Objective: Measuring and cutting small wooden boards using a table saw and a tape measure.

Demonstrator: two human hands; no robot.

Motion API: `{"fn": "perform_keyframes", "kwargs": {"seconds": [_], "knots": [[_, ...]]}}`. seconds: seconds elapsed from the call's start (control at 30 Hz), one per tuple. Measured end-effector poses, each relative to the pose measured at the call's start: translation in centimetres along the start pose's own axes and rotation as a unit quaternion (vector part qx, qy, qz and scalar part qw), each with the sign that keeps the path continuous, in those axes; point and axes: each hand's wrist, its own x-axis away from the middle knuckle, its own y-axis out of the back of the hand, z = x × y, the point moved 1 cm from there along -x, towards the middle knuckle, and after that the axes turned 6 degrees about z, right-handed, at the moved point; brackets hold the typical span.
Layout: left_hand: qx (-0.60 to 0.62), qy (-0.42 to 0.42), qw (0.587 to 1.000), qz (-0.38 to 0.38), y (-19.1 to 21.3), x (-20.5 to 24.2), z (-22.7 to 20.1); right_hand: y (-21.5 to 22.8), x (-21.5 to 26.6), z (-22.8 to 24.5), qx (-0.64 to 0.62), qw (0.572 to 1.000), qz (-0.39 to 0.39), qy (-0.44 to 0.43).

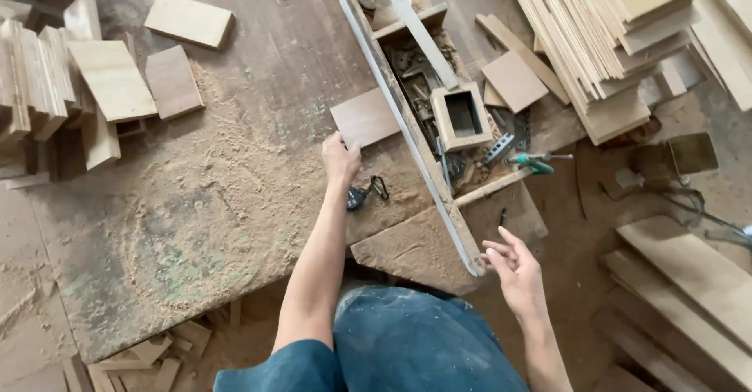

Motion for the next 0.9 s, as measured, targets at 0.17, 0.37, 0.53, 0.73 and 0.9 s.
{"fn": "perform_keyframes", "kwargs": {"seconds": [0.17,0.37,0.53,0.73,0.9], "knots": [[0.053,-0.040,0.998,-0.017,0.7,1.7,-0.1,1.5,-3.7,0.7,-0.009,0.990,0.038,0.133],[0.054,-0.065,0.994,-0.072,1.3,1.7,-0.6,0.2,-6.2,0.6,-0.011,0.994,0.017,0.111],[-0.073,-0.143,0.983,-0.085,3.7,2.0,-0.6,-4.3,-8.6,-1.2,0.222,0.952,-0.107,0.183],[-0.102,-0.153,0.980,-0.081,4.7,1.6,-1.0,-7.1,-9.6,-1.3,0.312,0.932,-0.116,0.142],[-0.094,-0.133,0.984,-0.068,4.8,1.5,-1.5,-7.3,-9.8,-0.7,0.293,0.952,-0.073,0.047]]}}
